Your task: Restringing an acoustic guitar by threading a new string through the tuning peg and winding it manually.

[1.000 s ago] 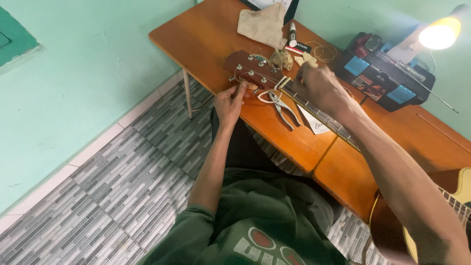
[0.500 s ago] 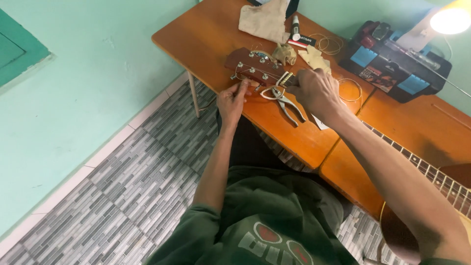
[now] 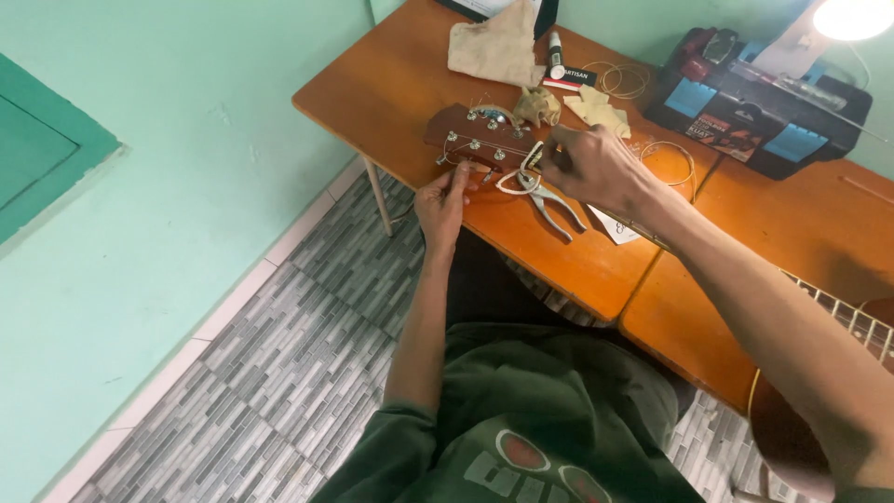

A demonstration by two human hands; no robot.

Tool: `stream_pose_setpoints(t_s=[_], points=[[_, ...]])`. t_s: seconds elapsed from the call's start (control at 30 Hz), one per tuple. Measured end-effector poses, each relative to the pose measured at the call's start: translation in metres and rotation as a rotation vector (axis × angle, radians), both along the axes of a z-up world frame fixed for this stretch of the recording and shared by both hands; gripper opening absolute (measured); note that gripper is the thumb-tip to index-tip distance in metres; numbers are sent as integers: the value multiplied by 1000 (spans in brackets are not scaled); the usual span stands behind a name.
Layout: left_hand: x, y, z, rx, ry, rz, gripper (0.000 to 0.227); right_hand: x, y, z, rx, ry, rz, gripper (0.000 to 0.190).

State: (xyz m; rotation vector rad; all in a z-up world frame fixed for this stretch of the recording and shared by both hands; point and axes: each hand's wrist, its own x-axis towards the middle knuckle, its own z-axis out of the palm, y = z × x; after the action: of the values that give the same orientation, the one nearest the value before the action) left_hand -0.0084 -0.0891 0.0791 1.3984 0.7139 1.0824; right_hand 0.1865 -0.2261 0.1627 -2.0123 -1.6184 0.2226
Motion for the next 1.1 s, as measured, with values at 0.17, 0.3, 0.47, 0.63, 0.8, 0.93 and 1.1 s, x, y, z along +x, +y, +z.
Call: stream_pose_setpoints(t_s=[0.17,0.3,0.47,0.63,0.8,0.93,1.1], points=[[-2,5,1,28,40,-41,38,-1,-16,2,31,71,1,20],[0,11,0,17,75,-71,42,-27,-27,18,-83,-182,-85,39],[-4,17,5,-54,107,-142,44,-12,-34,5,11,-136,-59,34],[-8,24,15,-293,138,-251,46,-4,-28,-8,33,-26,-125,31],[-3,31,12,-43,154,-214,29,6,-27,-16,58,21,-135,30],[-5,38,-16,1219,700,224,19,5,-25,-18,79,55,-139,30],[-6,28,-15,125,143,-145,44,3,-22,-13,55,70,-157,25]])
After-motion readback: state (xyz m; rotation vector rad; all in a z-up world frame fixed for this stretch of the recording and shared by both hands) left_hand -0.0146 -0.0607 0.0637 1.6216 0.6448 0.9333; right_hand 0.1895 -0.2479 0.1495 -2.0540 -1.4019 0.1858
